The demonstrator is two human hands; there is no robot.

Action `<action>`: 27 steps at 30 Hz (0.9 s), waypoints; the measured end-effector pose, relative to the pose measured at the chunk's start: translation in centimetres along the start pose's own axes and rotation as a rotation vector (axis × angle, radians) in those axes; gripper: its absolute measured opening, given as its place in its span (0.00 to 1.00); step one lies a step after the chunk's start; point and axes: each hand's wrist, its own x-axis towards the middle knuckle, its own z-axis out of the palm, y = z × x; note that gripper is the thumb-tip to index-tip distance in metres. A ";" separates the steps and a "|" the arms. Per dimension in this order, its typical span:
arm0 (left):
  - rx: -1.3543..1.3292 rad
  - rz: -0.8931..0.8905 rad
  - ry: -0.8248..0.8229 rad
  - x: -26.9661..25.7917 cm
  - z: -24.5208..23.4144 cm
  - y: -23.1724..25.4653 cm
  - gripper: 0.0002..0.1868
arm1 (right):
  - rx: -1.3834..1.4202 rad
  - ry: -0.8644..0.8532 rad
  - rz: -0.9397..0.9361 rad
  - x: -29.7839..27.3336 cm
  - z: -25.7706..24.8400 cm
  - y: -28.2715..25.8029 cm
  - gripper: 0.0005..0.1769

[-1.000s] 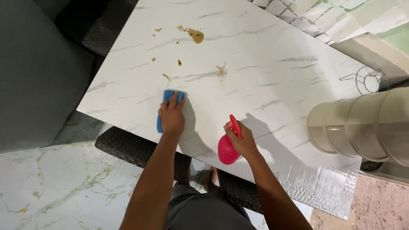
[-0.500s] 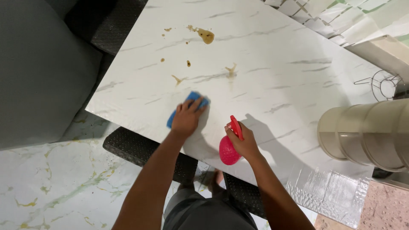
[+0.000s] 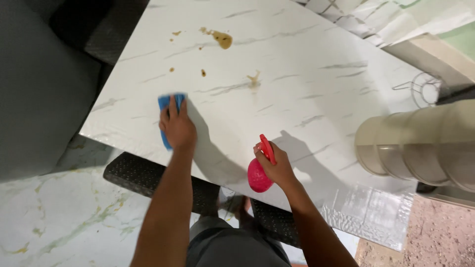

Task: The recorder sprays a table surface with a cleaning solution and wipes away liquid stains with a blue cloth.

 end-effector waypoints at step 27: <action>-0.148 0.595 -0.047 -10.7 5.1 3.0 0.34 | 0.063 0.236 0.039 -5.2 -3.9 4.1 0.17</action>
